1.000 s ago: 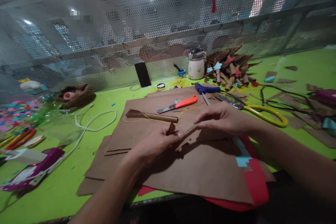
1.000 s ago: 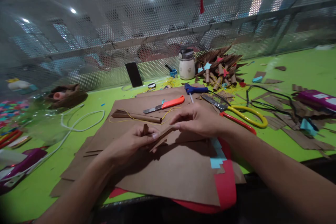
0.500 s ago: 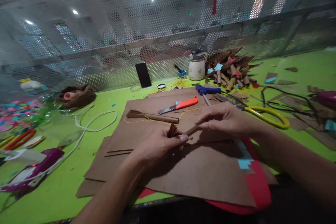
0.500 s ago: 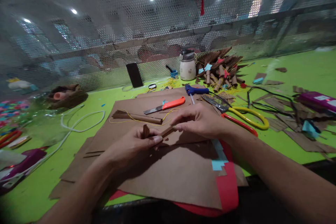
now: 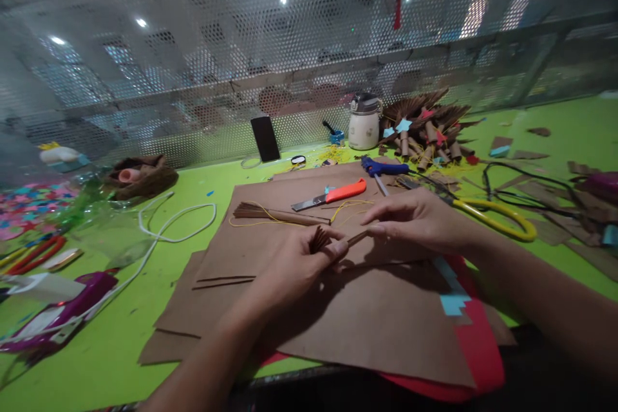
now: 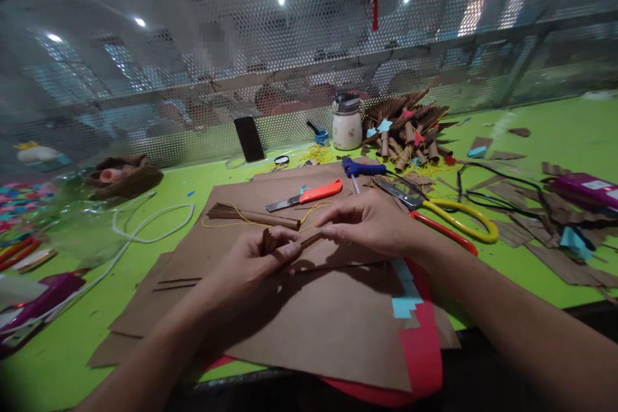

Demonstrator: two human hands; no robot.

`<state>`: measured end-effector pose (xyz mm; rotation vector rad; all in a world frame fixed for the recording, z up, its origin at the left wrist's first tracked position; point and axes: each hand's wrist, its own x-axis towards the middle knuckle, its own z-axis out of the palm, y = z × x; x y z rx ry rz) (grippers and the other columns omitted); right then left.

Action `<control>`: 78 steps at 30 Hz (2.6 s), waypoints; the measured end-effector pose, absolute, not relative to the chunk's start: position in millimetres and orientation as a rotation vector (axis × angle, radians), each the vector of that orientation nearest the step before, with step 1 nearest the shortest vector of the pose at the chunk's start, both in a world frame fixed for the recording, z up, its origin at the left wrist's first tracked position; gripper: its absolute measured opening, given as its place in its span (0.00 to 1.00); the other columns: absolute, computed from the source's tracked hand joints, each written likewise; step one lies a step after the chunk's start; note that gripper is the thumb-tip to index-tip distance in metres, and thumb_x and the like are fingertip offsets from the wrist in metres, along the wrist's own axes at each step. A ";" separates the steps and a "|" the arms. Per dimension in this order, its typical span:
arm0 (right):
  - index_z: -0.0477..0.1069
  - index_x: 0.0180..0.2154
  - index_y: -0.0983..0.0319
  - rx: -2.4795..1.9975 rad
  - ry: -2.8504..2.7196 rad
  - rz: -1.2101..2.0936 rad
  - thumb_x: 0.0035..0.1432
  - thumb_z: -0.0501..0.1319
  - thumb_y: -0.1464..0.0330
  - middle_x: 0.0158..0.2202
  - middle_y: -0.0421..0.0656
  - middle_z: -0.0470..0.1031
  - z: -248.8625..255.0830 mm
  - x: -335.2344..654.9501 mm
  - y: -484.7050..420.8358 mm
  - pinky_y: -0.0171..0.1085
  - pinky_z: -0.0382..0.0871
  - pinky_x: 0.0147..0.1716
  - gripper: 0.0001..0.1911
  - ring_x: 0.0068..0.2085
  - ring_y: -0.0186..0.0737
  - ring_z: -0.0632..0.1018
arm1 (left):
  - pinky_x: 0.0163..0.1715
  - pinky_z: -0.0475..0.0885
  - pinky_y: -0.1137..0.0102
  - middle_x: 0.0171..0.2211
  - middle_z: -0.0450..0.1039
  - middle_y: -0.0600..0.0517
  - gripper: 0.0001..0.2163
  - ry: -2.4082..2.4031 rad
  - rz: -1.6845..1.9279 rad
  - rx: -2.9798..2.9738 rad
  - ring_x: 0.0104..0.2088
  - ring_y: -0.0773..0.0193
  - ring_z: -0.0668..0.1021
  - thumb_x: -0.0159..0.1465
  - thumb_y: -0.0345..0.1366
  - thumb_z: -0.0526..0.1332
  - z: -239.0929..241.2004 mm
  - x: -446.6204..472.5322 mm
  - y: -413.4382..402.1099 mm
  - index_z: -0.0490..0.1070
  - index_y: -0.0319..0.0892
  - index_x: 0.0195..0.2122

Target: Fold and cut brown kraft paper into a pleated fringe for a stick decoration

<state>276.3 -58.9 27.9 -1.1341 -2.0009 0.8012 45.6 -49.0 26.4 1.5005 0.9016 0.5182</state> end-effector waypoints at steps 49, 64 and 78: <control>0.74 0.36 0.66 -1.110 -1.750 1.152 0.51 0.65 0.63 0.24 0.39 0.72 26.8 268.2 -60.0 0.31 0.65 0.25 0.13 0.26 0.31 0.72 | 0.24 0.59 0.73 0.23 0.63 0.55 0.11 1.003 0.627 1.911 0.25 0.68 0.65 0.62 0.43 0.57 29.2 45.2 -46.5 0.69 0.40 0.29; 0.75 0.38 0.61 -0.983 -2.067 0.116 0.58 0.58 0.70 0.34 0.44 0.78 14.7 269.6 -56.0 0.34 0.68 0.34 0.08 0.34 0.37 0.76 | 0.23 0.59 0.73 0.18 0.63 0.55 0.16 1.188 0.902 1.623 0.21 0.68 0.64 0.56 0.47 0.62 31.9 47.4 -39.9 0.69 0.39 0.20; 0.69 0.47 0.68 -0.575 -2.273 -0.470 0.61 0.52 0.76 0.34 0.51 0.75 0.5 240.4 -82.7 0.44 0.69 0.35 0.14 0.36 0.43 0.73 | 0.18 0.49 0.77 0.23 0.63 0.56 0.12 0.792 0.797 1.049 0.20 0.76 0.61 0.56 0.41 0.66 21.7 46.0 -38.9 0.67 0.37 0.27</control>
